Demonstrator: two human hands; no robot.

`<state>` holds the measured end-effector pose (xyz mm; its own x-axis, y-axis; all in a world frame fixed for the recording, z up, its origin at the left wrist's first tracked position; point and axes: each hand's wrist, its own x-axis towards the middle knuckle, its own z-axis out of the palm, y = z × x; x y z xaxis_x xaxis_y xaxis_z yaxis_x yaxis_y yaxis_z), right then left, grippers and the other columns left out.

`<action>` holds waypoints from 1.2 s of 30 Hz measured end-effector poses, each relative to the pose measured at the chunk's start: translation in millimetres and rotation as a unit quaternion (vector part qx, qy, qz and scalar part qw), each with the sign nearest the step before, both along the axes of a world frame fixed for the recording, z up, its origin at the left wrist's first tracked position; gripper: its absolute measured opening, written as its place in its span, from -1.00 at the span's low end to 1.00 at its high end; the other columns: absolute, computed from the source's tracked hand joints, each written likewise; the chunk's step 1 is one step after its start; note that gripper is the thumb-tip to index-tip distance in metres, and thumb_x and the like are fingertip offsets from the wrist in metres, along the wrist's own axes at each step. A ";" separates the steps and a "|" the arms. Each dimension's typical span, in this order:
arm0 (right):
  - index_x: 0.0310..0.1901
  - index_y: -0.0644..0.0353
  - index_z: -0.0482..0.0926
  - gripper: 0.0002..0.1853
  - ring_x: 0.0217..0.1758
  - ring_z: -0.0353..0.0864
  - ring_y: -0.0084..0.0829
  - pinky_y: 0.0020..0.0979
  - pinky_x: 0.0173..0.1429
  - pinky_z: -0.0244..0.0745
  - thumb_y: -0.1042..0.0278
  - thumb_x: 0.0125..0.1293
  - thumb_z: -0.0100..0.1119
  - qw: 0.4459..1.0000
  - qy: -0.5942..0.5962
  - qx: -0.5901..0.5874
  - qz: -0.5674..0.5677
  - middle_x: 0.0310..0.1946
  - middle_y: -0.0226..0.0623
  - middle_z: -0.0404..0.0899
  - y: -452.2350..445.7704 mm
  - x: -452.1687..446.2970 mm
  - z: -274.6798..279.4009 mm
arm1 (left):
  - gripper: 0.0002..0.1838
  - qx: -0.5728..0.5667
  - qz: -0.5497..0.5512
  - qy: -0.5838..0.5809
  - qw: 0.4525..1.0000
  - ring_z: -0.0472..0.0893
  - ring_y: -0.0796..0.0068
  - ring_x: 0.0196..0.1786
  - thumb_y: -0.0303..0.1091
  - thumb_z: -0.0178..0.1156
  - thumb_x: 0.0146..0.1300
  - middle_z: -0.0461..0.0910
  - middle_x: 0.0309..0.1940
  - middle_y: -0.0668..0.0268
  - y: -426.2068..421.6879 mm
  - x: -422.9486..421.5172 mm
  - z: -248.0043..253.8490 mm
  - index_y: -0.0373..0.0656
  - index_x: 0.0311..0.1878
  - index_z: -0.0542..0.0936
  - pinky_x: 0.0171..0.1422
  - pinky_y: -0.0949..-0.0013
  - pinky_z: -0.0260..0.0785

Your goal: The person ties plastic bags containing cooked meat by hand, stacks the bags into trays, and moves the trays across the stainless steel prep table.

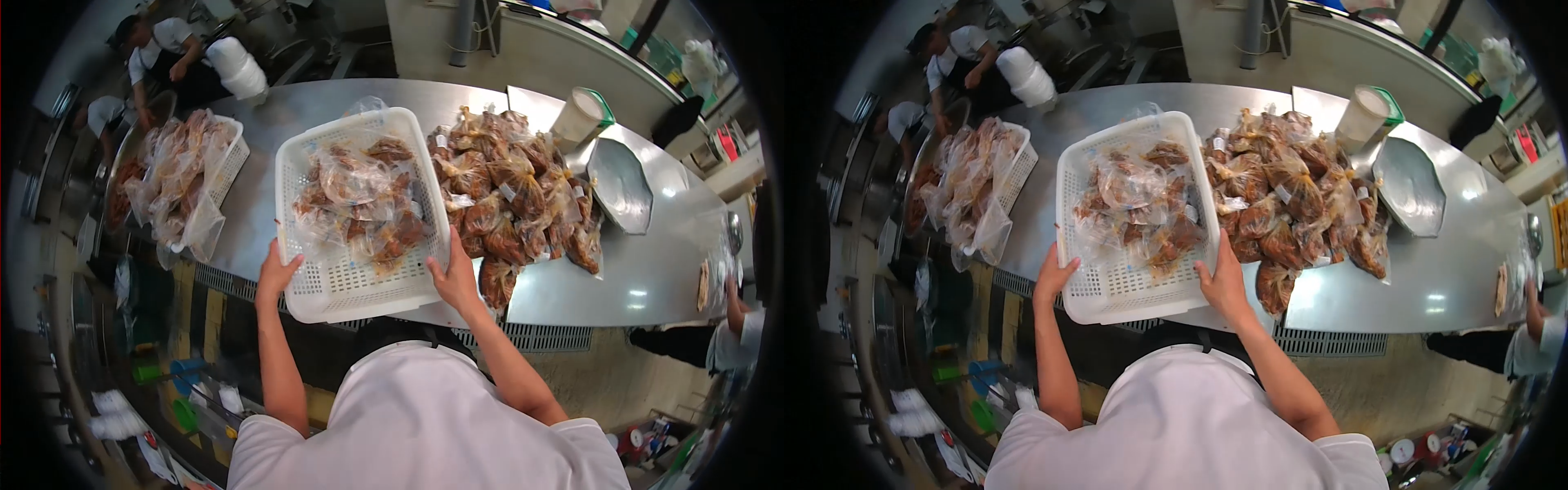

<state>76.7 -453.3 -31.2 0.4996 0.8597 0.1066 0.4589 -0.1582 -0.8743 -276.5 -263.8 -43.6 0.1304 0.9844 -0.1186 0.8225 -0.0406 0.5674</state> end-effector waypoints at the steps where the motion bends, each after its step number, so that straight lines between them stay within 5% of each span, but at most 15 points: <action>1: 0.47 0.33 0.27 -0.35 0.30 0.55 0.10 -0.15 0.35 0.44 0.58 0.33 0.13 0.997 0.072 0.003 -0.028 0.29 0.22 0.48 2.9 -3.0 -6.3 | -0.20 -0.020 -0.058 -0.121 0.991 0.53 0.01 0.27 -0.06 0.33 0.36 0.51 0.24 -0.07 -10.0 -2.0 -3.5 -0.16 0.53 0.22 0.35 0.10 0.37; 4: 0.50 0.32 0.22 -0.30 0.38 0.49 0.11 -0.20 0.41 0.38 0.67 0.28 0.04 0.982 0.158 0.097 -0.029 0.33 0.22 0.45 20.6 -18.6 -28.0 | -0.29 -0.012 0.108 -0.166 0.980 0.56 0.17 0.20 0.01 0.19 0.48 0.56 0.18 -0.02 -18.1 -13.6 -14.5 -0.14 0.53 0.23 0.31 0.19 0.38; 9: 0.51 0.32 0.20 -0.31 0.43 0.43 0.10 -0.25 0.45 0.33 0.69 0.31 -0.01 0.984 0.149 0.094 -0.037 0.36 0.23 0.42 91.8 -63.0 -29.7 | -0.41 0.029 0.213 -0.335 0.917 0.55 0.35 0.22 0.00 0.00 0.60 0.56 0.24 0.07 -15.6 -51.6 -4.0 -0.20 0.48 0.28 0.31 0.28 0.38; 12: 0.52 0.33 0.17 -0.30 0.40 0.46 0.11 -0.19 0.43 0.35 0.64 0.33 0.04 0.988 0.111 0.100 -0.039 0.34 0.24 0.43 135.9 -67.1 -32.9 | -0.49 0.088 0.293 -0.327 0.894 0.59 0.33 0.09 -0.03 -0.03 0.60 0.54 0.21 0.13 -27.6 -51.5 -0.2 -0.12 0.44 0.32 0.04 0.26 0.51; 14: 0.57 0.28 0.10 -0.26 0.44 0.44 -0.05 -0.27 0.45 0.32 0.53 0.40 0.12 0.985 0.168 0.014 0.042 0.41 0.16 0.38 149.7 -60.8 -15.1 | -0.52 0.079 0.299 -0.338 0.889 0.60 0.36 0.04 -0.05 -0.03 0.60 0.54 0.17 0.16 -39.6 -52.4 -16.1 -0.11 0.42 0.34 -0.01 0.29 0.52; 16: 0.55 0.28 0.13 -0.27 0.44 0.41 0.01 -0.22 0.47 0.29 0.43 0.40 0.18 0.981 0.175 0.036 0.077 0.43 0.14 0.35 150.2 -51.3 -26.3 | -0.54 0.073 0.311 -0.346 0.882 0.60 0.38 0.00 -0.07 -0.03 0.60 0.54 0.12 0.20 -59.4 -53.2 -35.5 -0.11 0.39 0.37 -0.07 0.32 0.52; 18: 0.51 0.26 0.21 -0.30 0.47 0.32 0.07 -0.13 0.51 0.23 0.34 0.40 0.23 0.989 -0.055 0.081 0.108 0.44 0.08 0.31 130.0 -42.6 -20.6 | -0.59 0.045 0.315 -0.363 0.876 0.60 0.45 -0.05 -0.10 -0.01 0.59 0.55 0.04 0.26 -88.4 -49.9 -53.2 -0.09 0.34 0.40 -0.11 0.37 0.53; 19: 0.38 0.23 0.43 -0.41 0.47 0.26 0.11 0.00 0.52 0.17 0.29 0.33 0.29 0.982 -0.134 0.092 0.093 0.42 0.02 0.33 125.4 -42.0 -25.7 | -0.60 0.033 0.327 -0.360 0.873 0.60 0.46 -0.05 -0.11 0.00 0.59 0.55 0.04 0.26 -101.8 -48.2 -59.1 -0.08 0.34 0.41 -0.12 0.39 0.53; 20: 0.38 0.23 0.43 -0.41 0.47 0.26 0.11 0.00 0.52 0.17 0.29 0.33 0.29 0.981 -0.132 0.092 0.106 0.42 0.02 0.33 119.2 -38.5 -31.1 | -0.61 0.019 0.340 -0.356 0.870 0.60 0.48 -0.05 -0.12 0.02 0.58 0.55 0.04 0.26 -117.2 -48.0 -64.1 -0.07 0.33 0.42 -0.13 0.41 0.53; 22: 0.17 0.21 0.63 -0.58 0.45 0.27 0.16 0.07 0.52 0.16 0.28 0.30 0.31 0.957 -0.237 -0.100 0.137 0.41 0.02 0.33 111.9 -24.9 -34.5 | -0.63 0.012 0.362 -0.358 0.861 0.60 0.49 -0.07 -0.13 0.03 0.58 0.56 0.01 0.29 -140.6 -49.7 -69.8 -0.06 0.31 0.43 -0.15 0.43 0.52; 27: 0.05 0.19 0.71 -0.70 0.37 0.40 0.15 0.01 0.44 0.33 0.29 0.34 0.26 0.953 -0.237 -0.075 0.170 0.37 0.06 0.40 131.6 27.0 -58.9 | -0.74 -0.022 0.406 -0.385 0.829 0.61 0.56 -0.15 -0.28 0.09 0.52 0.57 -0.09 0.35 -140.5 -69.9 -70.7 -0.12 0.19 0.49 -0.23 0.48 0.52; 29: 0.08 0.24 0.67 -0.71 0.27 0.52 0.12 -0.05 0.32 0.47 0.30 0.42 0.19 0.982 -0.150 -0.019 0.116 0.29 0.10 0.49 138.1 4.7 -27.9 | -0.76 -0.025 0.411 -0.390 0.823 0.60 0.58 -0.18 -0.31 0.11 0.51 0.57 -0.12 0.37 -123.9 -93.9 -68.3 -0.11 0.15 0.51 -0.25 0.48 0.51; 32: 0.38 0.12 0.45 -0.52 0.41 0.44 -0.05 -0.14 0.39 0.40 0.22 0.50 0.17 0.997 0.064 -0.025 0.038 0.41 0.05 0.38 135.7 -55.1 33.0 | -0.83 0.001 0.380 -0.488 0.786 0.58 0.60 -0.31 -0.28 0.18 0.49 0.58 -0.26 0.41 -68.4 -144.9 -51.0 -0.12 0.02 0.56 -0.31 0.50 0.48; 34: 0.53 -0.03 0.24 -0.34 0.49 0.32 -0.09 -0.07 0.45 0.29 0.18 0.47 0.23 0.974 0.222 -0.020 -0.049 0.51 -0.01 0.23 142.9 -83.2 2.9 | -0.81 0.037 0.354 -0.566 0.743 0.59 0.53 -0.35 -0.24 0.18 0.50 0.58 -0.32 0.36 -15.0 -196.7 -42.3 -0.14 0.00 0.54 -0.29 0.43 0.51; 36: 0.56 -0.09 0.09 -0.23 0.51 0.23 -0.16 0.24 0.37 0.20 0.16 0.43 0.27 0.921 0.375 -0.008 -0.101 0.51 -0.18 0.17 143.0 -109.7 -8.8 | -0.79 0.066 0.363 -0.595 0.714 0.62 0.48 -0.31 -0.24 0.20 0.49 0.60 -0.31 0.34 43.3 -254.4 -29.1 -0.16 0.00 0.53 -0.25 0.36 0.54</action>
<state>-33.0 -310.3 -40.0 0.5779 0.7394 -0.3455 -0.3142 -0.1892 -0.9303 -530.9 -220.5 -72.7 -0.4887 0.8360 -0.2496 -0.4081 0.0338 0.9123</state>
